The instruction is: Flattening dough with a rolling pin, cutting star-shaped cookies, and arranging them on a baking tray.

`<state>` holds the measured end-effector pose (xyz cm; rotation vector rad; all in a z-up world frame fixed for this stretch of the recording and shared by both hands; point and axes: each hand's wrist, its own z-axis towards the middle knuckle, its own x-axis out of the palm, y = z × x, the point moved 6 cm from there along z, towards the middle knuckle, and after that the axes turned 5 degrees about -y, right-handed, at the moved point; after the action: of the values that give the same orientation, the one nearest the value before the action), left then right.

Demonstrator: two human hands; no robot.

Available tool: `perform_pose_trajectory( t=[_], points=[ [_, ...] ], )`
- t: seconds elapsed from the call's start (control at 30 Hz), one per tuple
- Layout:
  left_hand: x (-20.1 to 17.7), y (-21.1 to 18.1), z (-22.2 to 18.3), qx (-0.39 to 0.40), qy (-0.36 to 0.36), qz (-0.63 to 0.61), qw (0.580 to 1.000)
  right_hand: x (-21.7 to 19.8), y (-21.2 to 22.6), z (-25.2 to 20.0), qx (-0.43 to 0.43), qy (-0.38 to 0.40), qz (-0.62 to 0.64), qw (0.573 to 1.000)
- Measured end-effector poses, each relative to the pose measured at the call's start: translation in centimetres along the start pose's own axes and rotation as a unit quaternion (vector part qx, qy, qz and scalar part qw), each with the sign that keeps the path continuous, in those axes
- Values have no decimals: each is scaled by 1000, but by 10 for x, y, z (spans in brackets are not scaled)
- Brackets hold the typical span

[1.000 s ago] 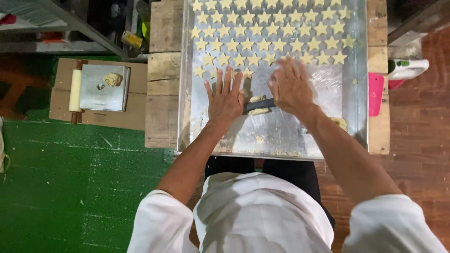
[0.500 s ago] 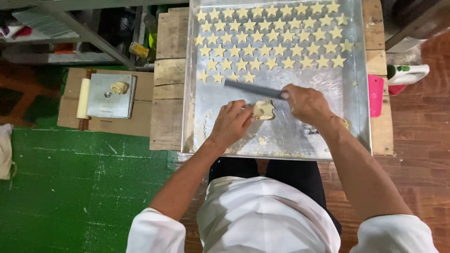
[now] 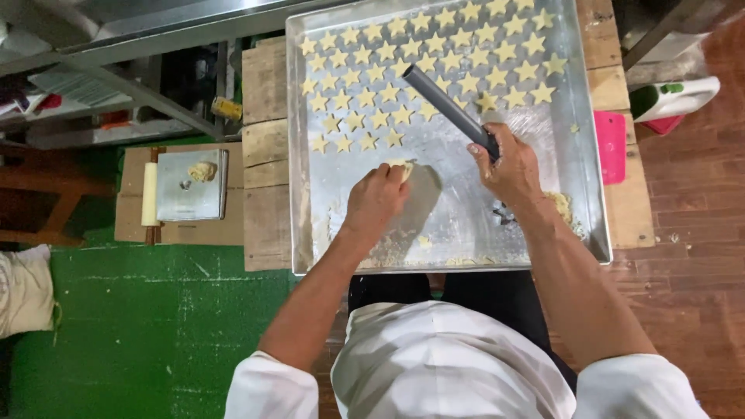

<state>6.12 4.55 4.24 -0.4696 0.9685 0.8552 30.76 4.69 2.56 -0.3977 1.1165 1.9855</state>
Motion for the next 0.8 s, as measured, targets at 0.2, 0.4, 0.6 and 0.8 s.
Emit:
perform_pose_trajectory(
  t=[0.2, 0.4, 0.6, 0.8],
  points=[
    [37, -20, -26, -185, 89, -263, 943, -4, 18, 5, -7, 2, 17, 1000],
    [-82, 14, 20, 1, -146, -102, 984, -1, 29, 5, -133, 72, -91, 984],
    [-27, 20, 0, 42, -47, -103, 993, 12, 24, 2, -21, 88, -120, 989],
    [19, 12, -11, -224, 233, -330, 887, -31, 18, 23, 46, 23, -33, 998]
  ],
)
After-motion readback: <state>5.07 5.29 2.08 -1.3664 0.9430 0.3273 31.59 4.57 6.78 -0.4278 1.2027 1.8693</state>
